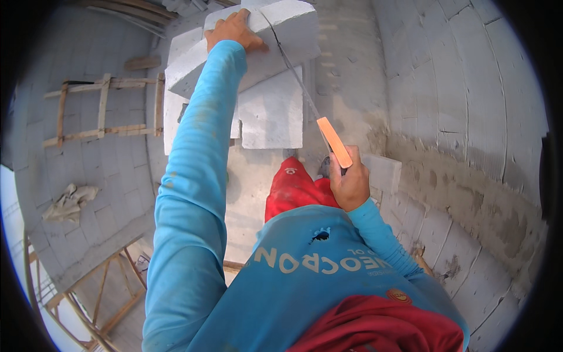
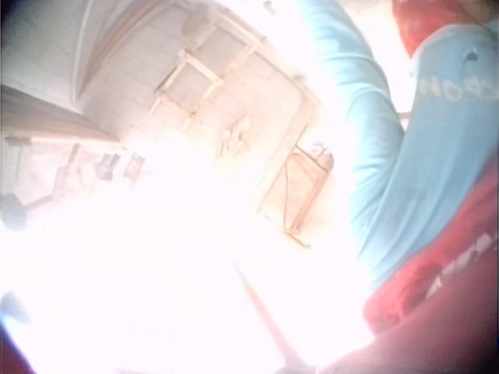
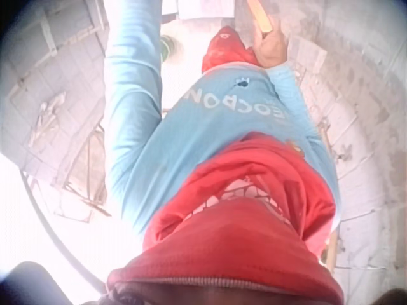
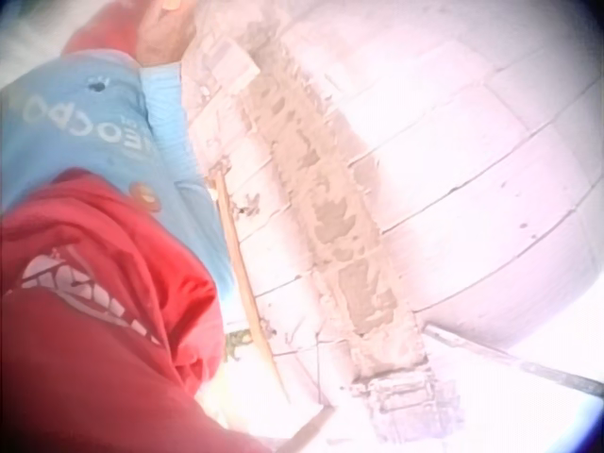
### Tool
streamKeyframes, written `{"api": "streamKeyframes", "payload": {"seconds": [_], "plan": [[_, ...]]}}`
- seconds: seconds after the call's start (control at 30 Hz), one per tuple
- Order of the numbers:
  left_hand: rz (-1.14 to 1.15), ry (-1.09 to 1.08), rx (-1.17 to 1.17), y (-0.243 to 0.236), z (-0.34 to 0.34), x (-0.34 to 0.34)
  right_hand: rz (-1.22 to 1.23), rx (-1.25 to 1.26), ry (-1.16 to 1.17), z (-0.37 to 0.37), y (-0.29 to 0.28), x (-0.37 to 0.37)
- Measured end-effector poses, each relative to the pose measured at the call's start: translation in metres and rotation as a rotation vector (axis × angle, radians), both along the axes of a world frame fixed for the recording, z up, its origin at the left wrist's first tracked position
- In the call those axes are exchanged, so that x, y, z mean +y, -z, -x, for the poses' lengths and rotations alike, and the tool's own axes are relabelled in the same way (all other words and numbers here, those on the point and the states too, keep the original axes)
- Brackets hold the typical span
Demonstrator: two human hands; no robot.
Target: The person saws a brick on a stack of other bricks, measures a second brick with a tape measure, and then continues sawing the first brick.
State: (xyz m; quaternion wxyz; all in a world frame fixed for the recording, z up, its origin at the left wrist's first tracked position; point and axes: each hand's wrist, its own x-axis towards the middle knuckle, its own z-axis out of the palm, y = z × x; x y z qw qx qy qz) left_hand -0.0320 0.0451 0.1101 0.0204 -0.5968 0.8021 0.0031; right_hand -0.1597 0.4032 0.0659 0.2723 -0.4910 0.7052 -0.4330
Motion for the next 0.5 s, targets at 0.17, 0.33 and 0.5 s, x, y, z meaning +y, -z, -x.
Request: {"api": "streamKeyframes", "payload": {"seconds": [0.17,0.33,0.5], "plan": [[0.062,0.012,0.023,0.014,-0.004,-0.007,0.065,0.028,-0.009,-0.007,0.009,-0.093],[-0.016,-0.019,0.055,0.013,-0.014,-0.034,0.007,-0.026,-0.020,-0.001,-0.012,0.002],[-0.083,-0.023,0.045,0.005,-0.014,-0.035,-0.060,-0.044,-0.014,0.001,-0.006,0.013]]}}
